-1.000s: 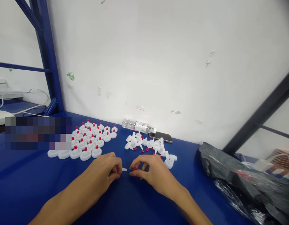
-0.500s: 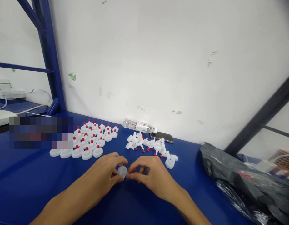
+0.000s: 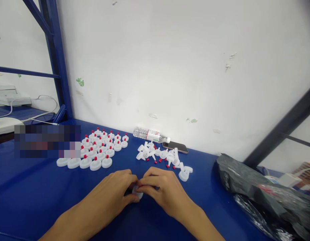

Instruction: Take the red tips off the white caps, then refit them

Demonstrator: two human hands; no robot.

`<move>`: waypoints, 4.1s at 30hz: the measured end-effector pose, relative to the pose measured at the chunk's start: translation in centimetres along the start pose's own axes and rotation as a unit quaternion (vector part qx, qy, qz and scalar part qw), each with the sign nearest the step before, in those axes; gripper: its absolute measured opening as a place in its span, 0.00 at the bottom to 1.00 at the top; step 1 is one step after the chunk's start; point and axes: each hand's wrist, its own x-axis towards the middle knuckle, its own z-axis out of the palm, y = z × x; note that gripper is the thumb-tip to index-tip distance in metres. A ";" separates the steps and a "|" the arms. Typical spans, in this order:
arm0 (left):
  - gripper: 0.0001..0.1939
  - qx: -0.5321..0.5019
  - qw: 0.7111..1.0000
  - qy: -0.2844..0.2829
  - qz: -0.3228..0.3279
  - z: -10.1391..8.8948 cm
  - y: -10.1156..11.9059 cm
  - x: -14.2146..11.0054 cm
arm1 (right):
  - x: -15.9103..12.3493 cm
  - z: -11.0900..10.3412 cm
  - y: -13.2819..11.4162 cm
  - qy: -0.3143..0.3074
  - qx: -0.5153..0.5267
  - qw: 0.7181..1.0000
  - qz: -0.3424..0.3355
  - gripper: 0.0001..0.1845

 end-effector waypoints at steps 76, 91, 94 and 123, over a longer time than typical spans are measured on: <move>0.22 0.139 0.959 0.209 -0.133 -6.3 -4.4 0.0 | -1.3 -7.0 4.7 0.036 -0.307 0.858 0.411 0.08; 0.21 -0.048 0.972 0.227 0.035 -3.7 -0.5 -0.9 | 0.3 -4.8 -0.2 0.027 0.250 0.940 0.232 0.21; 0.13 -0.105 0.981 0.138 0.087 -2.5 0.7 -1.0 | 0.5 -3.4 -1.0 -0.033 0.345 0.915 0.207 0.25; 0.17 0.072 0.996 0.025 0.037 -0.9 -0.6 0.2 | -0.1 -5.0 3.2 0.001 -0.403 0.857 0.321 0.07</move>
